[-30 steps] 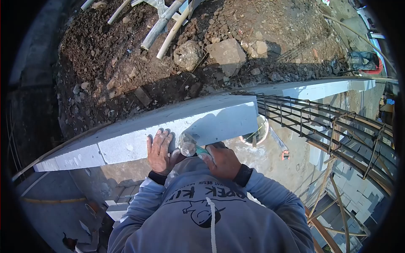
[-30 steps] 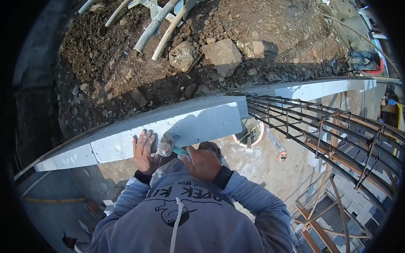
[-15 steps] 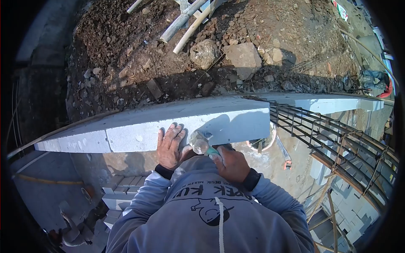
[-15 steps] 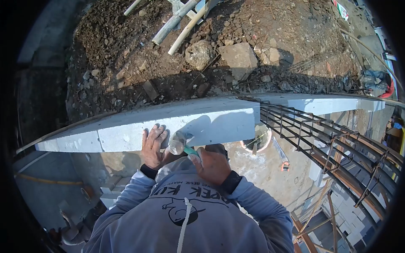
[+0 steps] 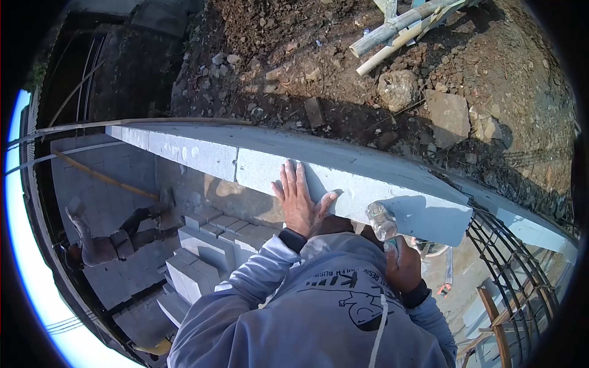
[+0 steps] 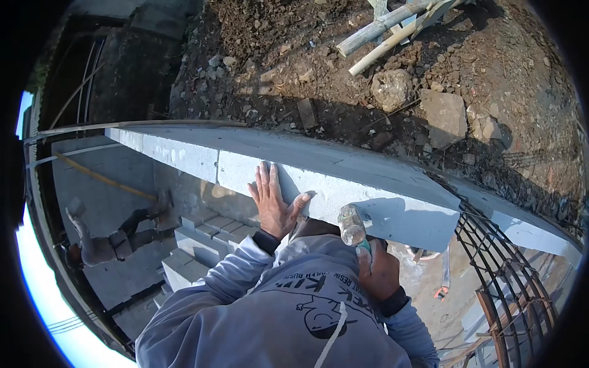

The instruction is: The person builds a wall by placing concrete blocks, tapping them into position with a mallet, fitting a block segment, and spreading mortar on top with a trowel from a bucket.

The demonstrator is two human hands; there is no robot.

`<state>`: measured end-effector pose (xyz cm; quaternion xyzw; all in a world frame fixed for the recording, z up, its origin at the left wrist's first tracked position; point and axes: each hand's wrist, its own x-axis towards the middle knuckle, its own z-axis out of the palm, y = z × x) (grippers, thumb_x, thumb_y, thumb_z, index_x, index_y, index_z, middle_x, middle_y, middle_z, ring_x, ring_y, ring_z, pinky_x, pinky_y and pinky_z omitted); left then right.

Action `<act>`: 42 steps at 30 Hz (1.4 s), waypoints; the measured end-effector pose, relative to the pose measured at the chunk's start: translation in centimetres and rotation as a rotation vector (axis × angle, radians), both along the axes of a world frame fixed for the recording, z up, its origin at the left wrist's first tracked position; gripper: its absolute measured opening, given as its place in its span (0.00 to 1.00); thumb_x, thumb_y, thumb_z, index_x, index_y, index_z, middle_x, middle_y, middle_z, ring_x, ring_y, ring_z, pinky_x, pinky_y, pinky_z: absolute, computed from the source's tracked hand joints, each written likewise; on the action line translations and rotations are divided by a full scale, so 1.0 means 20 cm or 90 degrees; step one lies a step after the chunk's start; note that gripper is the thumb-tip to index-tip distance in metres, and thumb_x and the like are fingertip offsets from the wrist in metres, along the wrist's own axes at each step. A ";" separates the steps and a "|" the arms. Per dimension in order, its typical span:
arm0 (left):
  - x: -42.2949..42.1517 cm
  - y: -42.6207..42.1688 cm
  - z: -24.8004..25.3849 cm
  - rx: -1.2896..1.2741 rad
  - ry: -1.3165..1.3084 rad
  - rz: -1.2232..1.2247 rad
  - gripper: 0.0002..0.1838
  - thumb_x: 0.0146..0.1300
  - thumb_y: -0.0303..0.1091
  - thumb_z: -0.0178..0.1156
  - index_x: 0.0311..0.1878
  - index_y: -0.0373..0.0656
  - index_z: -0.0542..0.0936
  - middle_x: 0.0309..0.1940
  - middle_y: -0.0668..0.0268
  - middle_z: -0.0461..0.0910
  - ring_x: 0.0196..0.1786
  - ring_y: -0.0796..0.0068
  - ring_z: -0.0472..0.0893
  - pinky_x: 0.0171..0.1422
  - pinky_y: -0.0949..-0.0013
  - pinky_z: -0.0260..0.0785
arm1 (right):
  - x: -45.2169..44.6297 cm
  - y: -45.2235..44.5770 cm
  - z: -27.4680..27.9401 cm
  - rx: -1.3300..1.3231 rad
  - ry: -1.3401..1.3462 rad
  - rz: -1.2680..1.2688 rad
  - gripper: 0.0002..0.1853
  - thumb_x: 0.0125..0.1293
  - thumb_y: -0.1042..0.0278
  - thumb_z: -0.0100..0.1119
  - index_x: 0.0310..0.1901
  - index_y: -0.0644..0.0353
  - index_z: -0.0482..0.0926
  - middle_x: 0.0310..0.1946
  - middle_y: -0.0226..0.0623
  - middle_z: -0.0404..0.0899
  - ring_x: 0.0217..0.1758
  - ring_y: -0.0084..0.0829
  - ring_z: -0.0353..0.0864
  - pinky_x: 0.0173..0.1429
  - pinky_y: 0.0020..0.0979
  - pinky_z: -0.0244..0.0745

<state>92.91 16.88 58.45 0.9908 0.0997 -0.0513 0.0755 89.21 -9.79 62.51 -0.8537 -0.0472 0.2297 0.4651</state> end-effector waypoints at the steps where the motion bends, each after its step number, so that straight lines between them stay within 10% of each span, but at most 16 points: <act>1: 0.00 0.01 0.01 -0.014 -0.002 0.015 0.56 0.53 0.70 0.55 0.70 0.31 0.50 0.71 0.40 0.44 0.75 0.41 0.41 0.74 0.39 0.30 | 0.00 -0.01 0.00 -0.001 -0.001 0.004 0.09 0.66 0.65 0.50 0.36 0.62 0.70 0.19 0.50 0.73 0.23 0.54 0.75 0.26 0.48 0.67; 38: -0.02 0.06 0.01 -0.097 -0.028 0.051 0.52 0.58 0.65 0.55 0.70 0.30 0.52 0.71 0.40 0.47 0.75 0.43 0.46 0.73 0.39 0.31 | 0.24 0.10 0.02 0.017 0.041 0.108 0.09 0.64 0.67 0.52 0.33 0.64 0.70 0.17 0.50 0.72 0.22 0.54 0.74 0.26 0.47 0.66; 42: -0.05 0.32 -0.01 -0.126 -0.145 0.415 0.48 0.64 0.62 0.51 0.71 0.31 0.49 0.71 0.41 0.48 0.75 0.47 0.47 0.74 0.44 0.34 | 0.21 0.10 0.00 0.019 0.029 0.075 0.09 0.65 0.67 0.51 0.33 0.64 0.70 0.17 0.50 0.71 0.22 0.55 0.74 0.27 0.47 0.66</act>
